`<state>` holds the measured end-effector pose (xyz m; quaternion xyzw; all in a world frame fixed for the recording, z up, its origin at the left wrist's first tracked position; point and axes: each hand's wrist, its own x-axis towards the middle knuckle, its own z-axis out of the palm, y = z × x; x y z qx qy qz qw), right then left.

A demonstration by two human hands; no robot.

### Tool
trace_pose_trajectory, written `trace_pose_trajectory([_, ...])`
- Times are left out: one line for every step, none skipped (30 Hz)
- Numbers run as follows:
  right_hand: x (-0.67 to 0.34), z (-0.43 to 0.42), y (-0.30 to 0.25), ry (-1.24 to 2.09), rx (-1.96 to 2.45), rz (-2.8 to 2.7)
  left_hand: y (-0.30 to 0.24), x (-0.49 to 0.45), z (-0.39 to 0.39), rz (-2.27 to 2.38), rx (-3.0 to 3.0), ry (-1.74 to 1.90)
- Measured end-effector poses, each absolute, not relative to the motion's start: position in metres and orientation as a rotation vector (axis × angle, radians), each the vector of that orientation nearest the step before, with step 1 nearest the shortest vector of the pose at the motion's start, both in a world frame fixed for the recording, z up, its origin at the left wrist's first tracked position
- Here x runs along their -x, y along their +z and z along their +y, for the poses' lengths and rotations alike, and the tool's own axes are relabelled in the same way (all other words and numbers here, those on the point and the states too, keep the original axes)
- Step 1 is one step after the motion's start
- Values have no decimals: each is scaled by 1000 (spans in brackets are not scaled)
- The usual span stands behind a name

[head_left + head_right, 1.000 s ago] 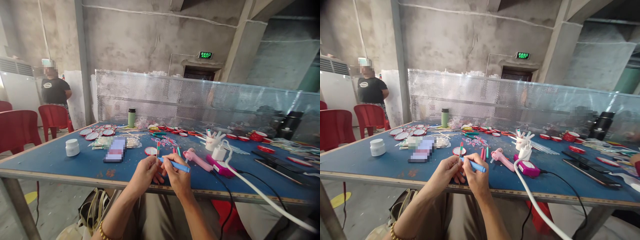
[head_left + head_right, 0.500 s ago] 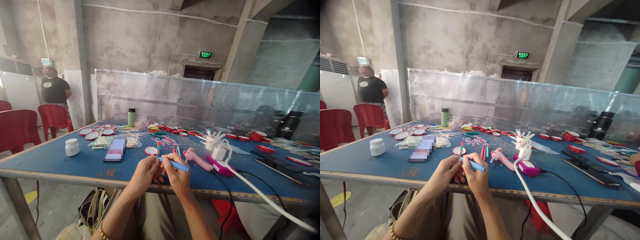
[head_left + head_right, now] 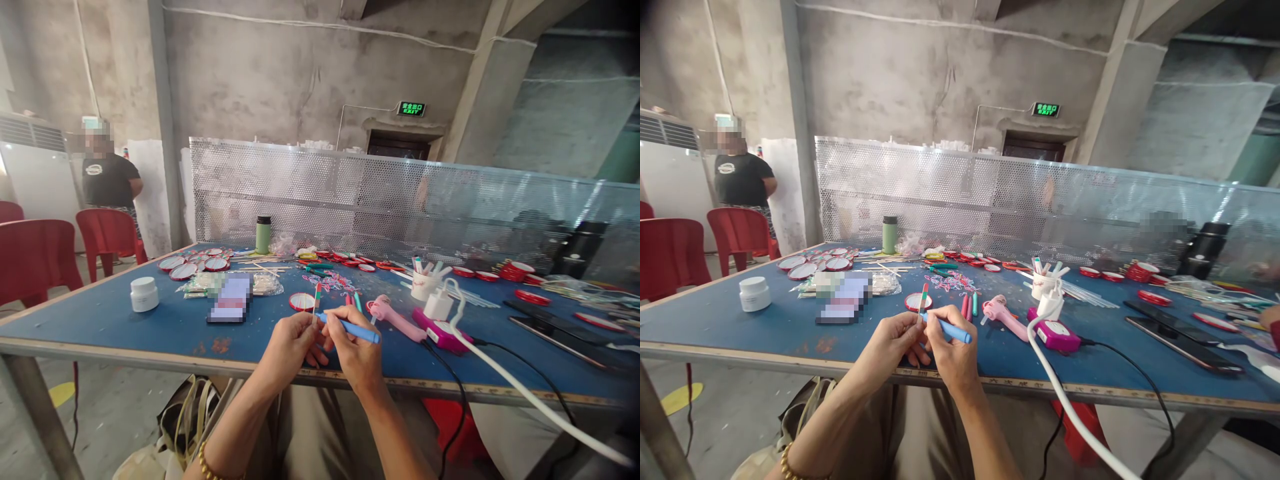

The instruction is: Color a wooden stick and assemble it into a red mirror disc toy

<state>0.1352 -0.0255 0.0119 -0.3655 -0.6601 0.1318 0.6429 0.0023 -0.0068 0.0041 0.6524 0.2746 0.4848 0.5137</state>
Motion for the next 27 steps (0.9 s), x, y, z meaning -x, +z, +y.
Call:
trace_pose_trajectory([-135,-26,12,300,830,-1504,4,-2,-7,659,-1574,1164])
trace_pose_trajectory([-135,-26,13,299,831,-1505,4,-2,-7,659,-1580,1164])
trace_pose_trajectory([-134,-25,13,296,834,-1506,4,-2,-7,660,-1584,1165])
trace_pose_trajectory([-134,-25,13,291,839,-1509,4,-2,-7,662,-1587,1167])
trace_pose_trajectory([-134,-25,13,282,845,-1511,3,-2,-7,665,-1589,1169])
trace_pose_trajectory([-135,-25,12,271,851,-1514,3,-2,-6,668,-1590,1172])
trace_pose_trajectory([-135,-24,12,259,856,-1517,3,-3,-6,672,-1590,1176])
trace_pose_trajectory([-135,-24,11,251,859,-1521,2,-3,-6,676,-1590,1178])
trace_pose_trajectory([-136,-23,11,247,861,-1524,2,-3,-6,681,-1589,1181])
trace_pose_trajectory([-136,-23,10,249,862,-1528,2,-3,-6,686,-1588,1181])
trace_pose_trajectory([-136,-23,10,256,861,-1530,2,-3,-6,692,-1586,1181])
trace_pose_trajectory([-136,-23,10,265,859,-1532,2,-3,-6,696,-1584,1181])
trace_pose_trajectory([-136,-23,9,274,856,-1531,3,-3,-6,698,-1583,1180])
trace_pose_trajectory([-137,-23,10,280,854,-1528,3,-3,-7,697,-1581,1178])
trace_pose_trajectory([-136,-23,10,283,850,-1523,4,-3,-7,695,-1580,1176])
trace_pose_trajectory([-136,-24,10,283,846,-1517,4,-3,-7,692,-1580,1173])
trace_pose_trajectory([-136,-24,11,281,841,-1512,4,-3,-7,690,-1579,1170])
trace_pose_trajectory([-136,-25,12,278,835,-1509,4,-3,-6,688,-1579,1166])
trace_pose_trajectory([-136,-25,12,275,830,-1507,4,-3,-6,688,-1579,1164])
trace_pose_trajectory([-135,-26,12,273,827,-1508,4,-3,-6,686,-1581,1164])
trace_pose_trajectory([-135,-26,13,273,826,-1510,4,-4,-6,684,-1584,1165])
trace_pose_trajectory([-135,-26,13,274,828,-1513,3,-4,-5,683,-1586,1167])
trace_pose_trajectory([-135,-26,13,276,830,-1518,3,-4,-5,683,-1589,1171])
trace_pose_trajectory([-135,-25,13,278,833,-1523,3,-4,-5,683,-1589,1175])
trace_pose_trajectory([-136,-25,12,279,836,-1529,2,-4,-5,682,-1587,1176])
trace_pose_trajectory([-136,-24,12,281,838,-1532,2,-4,-5,680,-1582,1175])
trace_pose_trajectory([-136,-24,12,282,839,-1534,2,-4,-5,679,-1576,1172])
